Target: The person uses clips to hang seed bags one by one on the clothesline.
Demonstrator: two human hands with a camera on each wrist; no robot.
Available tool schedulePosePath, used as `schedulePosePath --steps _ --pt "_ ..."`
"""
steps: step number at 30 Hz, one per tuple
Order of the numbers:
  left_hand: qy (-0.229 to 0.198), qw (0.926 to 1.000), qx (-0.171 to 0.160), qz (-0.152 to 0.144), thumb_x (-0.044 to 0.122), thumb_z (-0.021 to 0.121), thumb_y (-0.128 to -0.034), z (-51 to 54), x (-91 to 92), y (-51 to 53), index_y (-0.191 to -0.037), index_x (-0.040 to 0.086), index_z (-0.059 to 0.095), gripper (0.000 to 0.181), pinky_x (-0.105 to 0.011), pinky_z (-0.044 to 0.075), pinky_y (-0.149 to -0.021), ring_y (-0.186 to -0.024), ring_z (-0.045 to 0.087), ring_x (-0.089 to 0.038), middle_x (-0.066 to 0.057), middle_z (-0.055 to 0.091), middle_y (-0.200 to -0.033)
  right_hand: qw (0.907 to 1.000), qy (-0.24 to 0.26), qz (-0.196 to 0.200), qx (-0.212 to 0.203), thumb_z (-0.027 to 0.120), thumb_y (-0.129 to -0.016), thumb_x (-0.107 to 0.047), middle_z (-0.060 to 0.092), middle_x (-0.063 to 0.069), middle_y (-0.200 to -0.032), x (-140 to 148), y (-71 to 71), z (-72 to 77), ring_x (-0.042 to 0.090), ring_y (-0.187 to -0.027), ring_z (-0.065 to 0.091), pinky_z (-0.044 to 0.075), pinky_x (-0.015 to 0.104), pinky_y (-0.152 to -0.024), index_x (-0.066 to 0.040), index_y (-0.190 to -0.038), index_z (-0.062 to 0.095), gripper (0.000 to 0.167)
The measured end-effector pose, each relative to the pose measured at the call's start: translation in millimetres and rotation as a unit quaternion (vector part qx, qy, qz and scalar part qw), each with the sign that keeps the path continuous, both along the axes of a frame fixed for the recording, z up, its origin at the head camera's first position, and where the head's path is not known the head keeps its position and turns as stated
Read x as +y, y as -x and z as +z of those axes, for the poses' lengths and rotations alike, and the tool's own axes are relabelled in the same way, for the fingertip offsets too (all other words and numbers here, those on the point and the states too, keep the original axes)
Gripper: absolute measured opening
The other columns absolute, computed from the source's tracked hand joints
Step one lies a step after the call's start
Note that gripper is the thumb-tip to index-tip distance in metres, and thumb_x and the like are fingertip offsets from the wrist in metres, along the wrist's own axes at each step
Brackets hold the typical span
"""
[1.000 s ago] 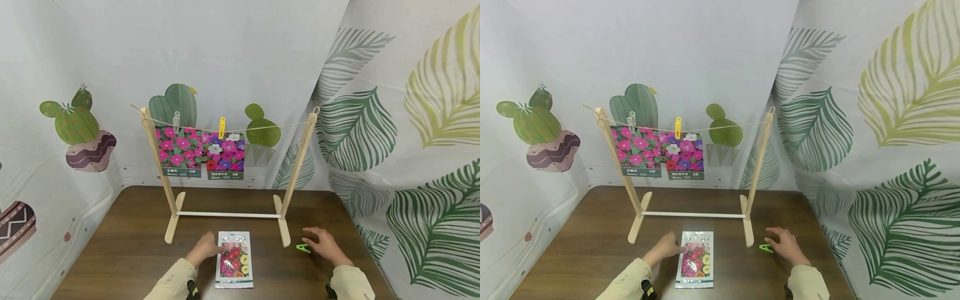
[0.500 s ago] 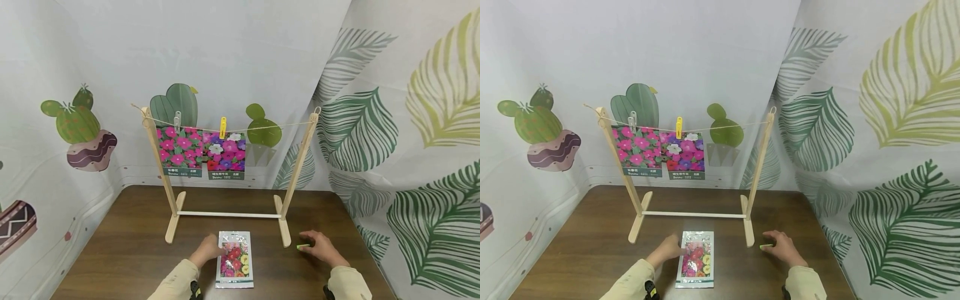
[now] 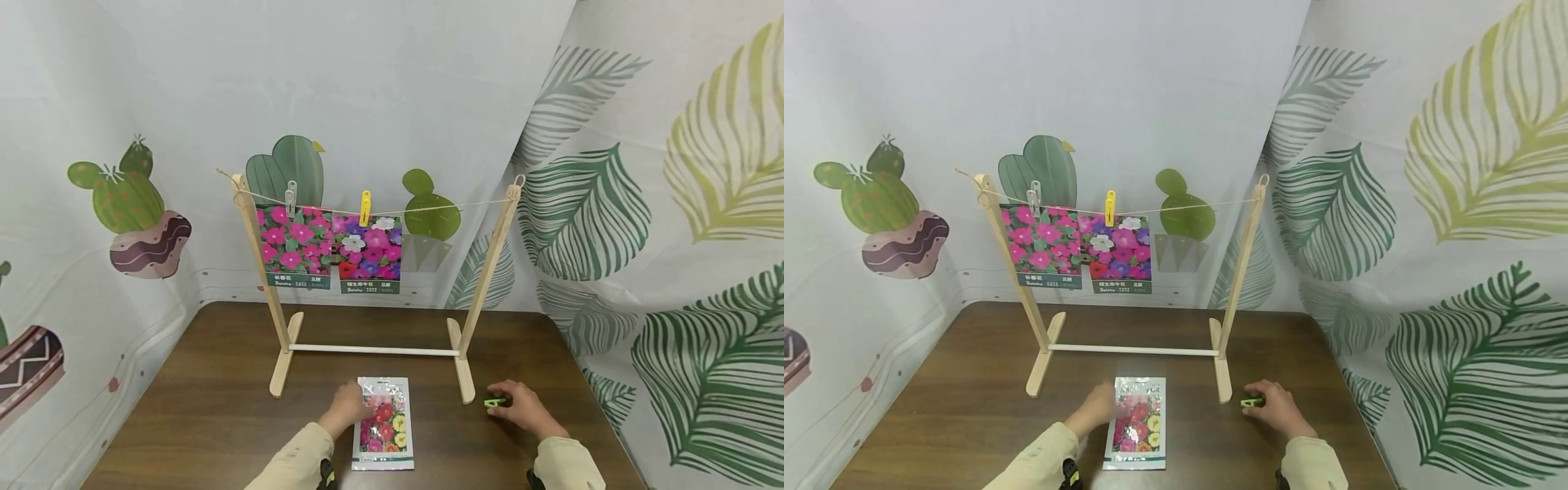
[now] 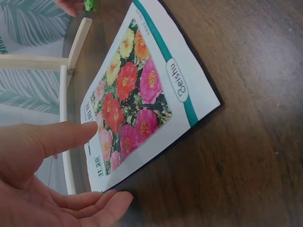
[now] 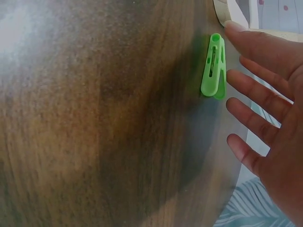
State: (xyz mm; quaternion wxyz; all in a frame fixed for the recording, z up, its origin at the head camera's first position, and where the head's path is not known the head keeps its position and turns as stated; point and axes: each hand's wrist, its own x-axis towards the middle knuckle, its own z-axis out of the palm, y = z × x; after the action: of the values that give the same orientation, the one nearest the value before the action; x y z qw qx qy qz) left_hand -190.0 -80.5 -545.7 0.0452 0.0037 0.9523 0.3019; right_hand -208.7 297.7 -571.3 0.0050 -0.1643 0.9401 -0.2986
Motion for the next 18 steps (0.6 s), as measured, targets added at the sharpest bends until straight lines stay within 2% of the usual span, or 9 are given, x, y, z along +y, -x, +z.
schedulePosePath --steps 6,7,10,13,14,18 --pt "0.078 0.9969 0.012 0.003 0.019 0.091 -0.0548 -19.0 8.7 7.8 -0.099 -0.019 0.052 0.07 -0.052 0.046 -0.079 -0.085 0.054 -0.042 -0.027 0.052 -0.085 0.9999 -0.008 0.004 0.008 0.085 -0.07 -0.022 0.065 0.003 -0.091 -2 -0.5 -0.5 0.026 -0.087 0.061 0.049 0.041 -0.075 -0.004 -0.105 0.07 0.042" --pt "0.093 0.9953 0.029 0.004 0.023 0.092 -0.0527 -28.4 9.7 10.6 -0.099 -0.019 0.051 0.075 -0.05 0.046 -0.077 -0.084 0.053 -0.041 -0.027 0.052 -0.085 0.9999 -0.009 0.004 0.008 0.085 -0.07 -0.022 0.065 0.003 -0.091 -2 -0.2 -0.8 0.027 -0.087 0.061 0.049 0.041 -0.075 -0.005 -0.105 0.07 0.042" --pt "0.107 0.9933 0.044 0.007 0.023 0.095 -0.0492 -36.4 13.5 12.4 -0.102 -0.021 0.049 0.083 -0.048 0.046 -0.075 -0.084 0.051 -0.04 -0.028 0.05 -0.086 0.9999 -0.009 0.004 0.003 0.085 -0.07 -0.02 0.064 0.003 -0.09 -3 0.1 0.2 0.027 -0.087 0.06 0.048 0.043 -0.075 -0.005 -0.105 0.07 0.041" --pt "0.111 0.9922 0.055 0.012 0.021 0.096 -0.0454 -35.0 17.2 10.0 -0.102 -0.021 0.049 0.084 -0.048 0.046 -0.071 -0.083 0.05 -0.04 -0.028 0.049 -0.086 0.9998 -0.017 0.006 -0.003 0.085 -0.07 -0.02 0.063 0.001 -0.09 -3 0.2 1.1 0.027 -0.087 0.059 0.048 0.044 -0.075 -0.007 -0.104 0.07 0.039" --pt "0.111 0.9929 0.043 0.01 0.018 0.096 -0.0455 -27.6 18.9 7.3 -0.104 -0.022 0.05 0.084 -0.049 0.047 -0.073 -0.085 0.05 -0.041 -0.029 0.049 -0.087 0.9998 -0.018 0.006 -0.005 0.085 -0.07 -0.019 0.063 0.001 -0.09 -3 0.0 1.5 0.027 -0.087 0.059 0.047 0.046 -0.076 -0.007 -0.103 0.07 0.039" --pt "0.131 0.9898 0.057 0.009 0.016 0.095 -0.0451 -19.8 24.5 1.7 -0.099 -0.018 0.051 0.078 -0.046 0.045 -0.074 -0.083 0.05 -0.039 -0.027 0.049 -0.085 0.9995 -0.028 0.005 -0.012 0.085 -0.07 -0.018 0.064 0.001 -0.091 -2 -0.6 1.5 0.027 -0.087 0.058 0.047 0.049 -0.077 -0.007 -0.102 0.071 0.036"
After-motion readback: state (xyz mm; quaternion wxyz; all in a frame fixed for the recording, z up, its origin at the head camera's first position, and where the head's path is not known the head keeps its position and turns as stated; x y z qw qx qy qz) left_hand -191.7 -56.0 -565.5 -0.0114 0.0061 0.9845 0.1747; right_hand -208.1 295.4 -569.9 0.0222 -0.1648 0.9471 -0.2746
